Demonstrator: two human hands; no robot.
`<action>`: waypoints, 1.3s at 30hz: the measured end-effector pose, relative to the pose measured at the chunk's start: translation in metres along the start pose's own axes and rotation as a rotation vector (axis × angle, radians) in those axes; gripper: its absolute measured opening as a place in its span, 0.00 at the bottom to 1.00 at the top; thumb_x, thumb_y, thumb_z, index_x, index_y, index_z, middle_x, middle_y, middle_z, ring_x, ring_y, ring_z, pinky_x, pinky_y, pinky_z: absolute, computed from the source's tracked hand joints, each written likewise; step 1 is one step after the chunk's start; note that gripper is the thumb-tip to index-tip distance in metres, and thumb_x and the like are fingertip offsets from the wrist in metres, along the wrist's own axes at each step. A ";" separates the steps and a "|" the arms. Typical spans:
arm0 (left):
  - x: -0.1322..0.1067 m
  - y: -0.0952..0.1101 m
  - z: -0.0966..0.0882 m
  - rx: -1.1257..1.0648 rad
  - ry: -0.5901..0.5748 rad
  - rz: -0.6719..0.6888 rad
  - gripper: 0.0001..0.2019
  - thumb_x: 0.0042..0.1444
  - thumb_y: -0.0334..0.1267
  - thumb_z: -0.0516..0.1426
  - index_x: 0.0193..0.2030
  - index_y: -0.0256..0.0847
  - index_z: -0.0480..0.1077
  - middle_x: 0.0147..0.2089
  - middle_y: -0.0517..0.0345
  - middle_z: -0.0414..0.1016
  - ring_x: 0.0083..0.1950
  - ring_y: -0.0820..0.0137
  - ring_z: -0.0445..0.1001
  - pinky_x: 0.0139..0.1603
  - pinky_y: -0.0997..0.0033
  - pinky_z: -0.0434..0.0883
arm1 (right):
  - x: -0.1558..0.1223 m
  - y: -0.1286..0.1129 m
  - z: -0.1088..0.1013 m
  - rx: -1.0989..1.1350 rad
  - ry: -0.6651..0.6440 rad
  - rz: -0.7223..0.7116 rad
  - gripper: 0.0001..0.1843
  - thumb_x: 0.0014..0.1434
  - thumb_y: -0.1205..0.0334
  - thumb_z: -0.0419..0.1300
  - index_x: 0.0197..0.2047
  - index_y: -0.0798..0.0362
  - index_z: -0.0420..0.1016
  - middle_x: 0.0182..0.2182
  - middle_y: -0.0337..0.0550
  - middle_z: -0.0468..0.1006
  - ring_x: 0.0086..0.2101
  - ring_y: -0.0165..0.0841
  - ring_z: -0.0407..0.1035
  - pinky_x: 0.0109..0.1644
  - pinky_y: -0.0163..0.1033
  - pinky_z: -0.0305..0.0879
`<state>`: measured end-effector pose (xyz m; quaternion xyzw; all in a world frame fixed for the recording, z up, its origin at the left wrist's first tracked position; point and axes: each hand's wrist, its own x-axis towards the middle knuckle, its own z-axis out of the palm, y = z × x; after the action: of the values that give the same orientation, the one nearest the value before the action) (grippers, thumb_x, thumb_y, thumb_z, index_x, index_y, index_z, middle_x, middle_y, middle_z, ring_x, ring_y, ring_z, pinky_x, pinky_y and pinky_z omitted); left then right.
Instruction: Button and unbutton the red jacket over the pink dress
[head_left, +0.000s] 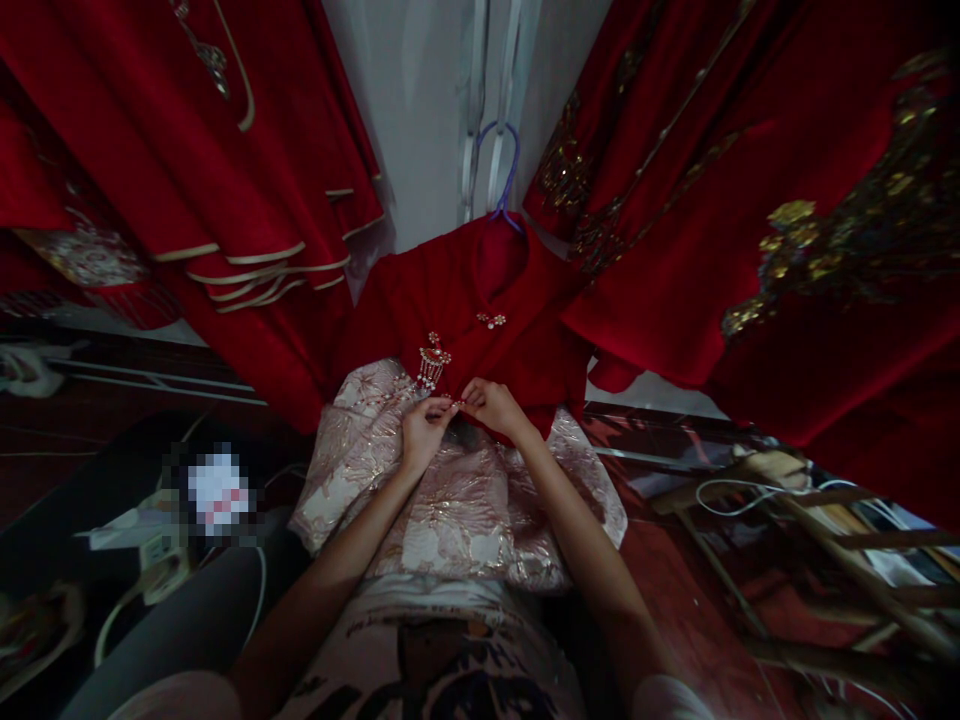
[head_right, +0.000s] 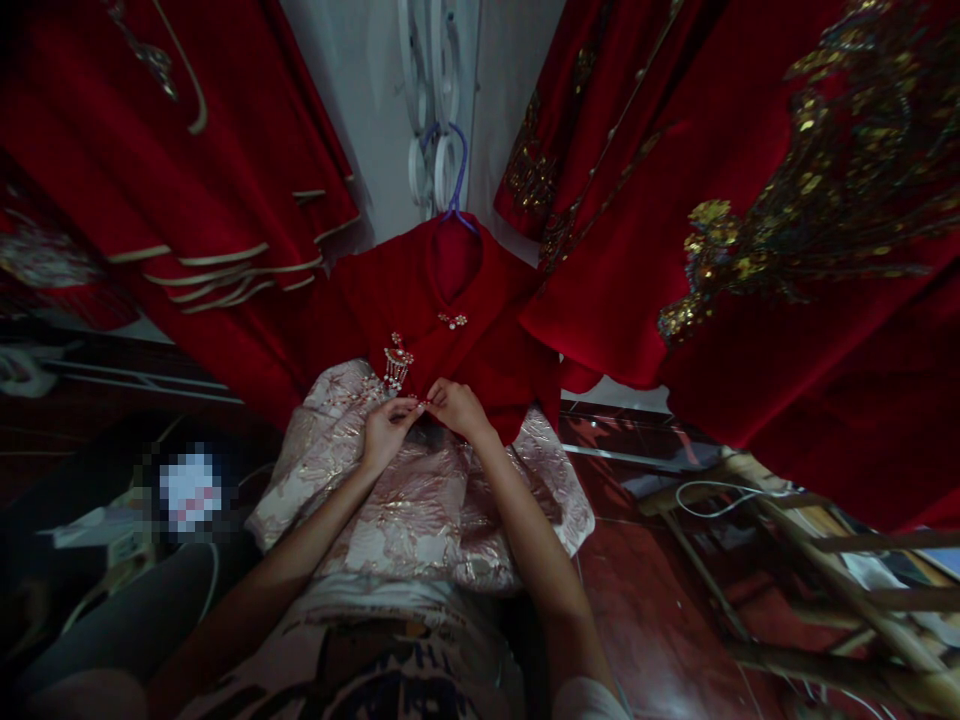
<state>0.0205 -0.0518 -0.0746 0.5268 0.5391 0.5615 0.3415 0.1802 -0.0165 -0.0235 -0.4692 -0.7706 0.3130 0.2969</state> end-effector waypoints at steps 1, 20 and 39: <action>0.000 -0.001 0.000 -0.006 -0.002 0.003 0.11 0.49 0.43 0.64 0.36 0.40 0.76 0.36 0.54 0.80 0.35 0.70 0.77 0.39 0.72 0.72 | 0.000 0.000 0.000 0.000 -0.003 0.002 0.06 0.53 0.66 0.65 0.35 0.54 0.72 0.29 0.40 0.79 0.29 0.28 0.74 0.34 0.30 0.67; 0.001 -0.012 0.001 0.023 0.009 0.028 0.15 0.49 0.41 0.64 0.41 0.38 0.72 0.32 0.57 0.76 0.34 0.72 0.76 0.39 0.71 0.72 | 0.000 -0.002 0.001 -0.001 -0.025 0.016 0.06 0.53 0.65 0.64 0.34 0.53 0.71 0.29 0.39 0.78 0.30 0.29 0.73 0.35 0.32 0.67; 0.053 0.061 0.009 -0.667 -0.006 -0.104 0.15 0.51 0.46 0.64 0.43 0.41 0.78 0.51 0.49 0.77 0.47 0.70 0.76 0.44 0.73 0.72 | -0.022 -0.024 -0.079 0.405 -0.512 0.095 0.12 0.49 0.60 0.67 0.36 0.55 0.73 0.33 0.41 0.79 0.34 0.28 0.72 0.41 0.36 0.67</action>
<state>0.0292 -0.0106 -0.0048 0.3596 0.3509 0.6871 0.5248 0.2354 -0.0287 0.0407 -0.3420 -0.7196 0.5812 0.1658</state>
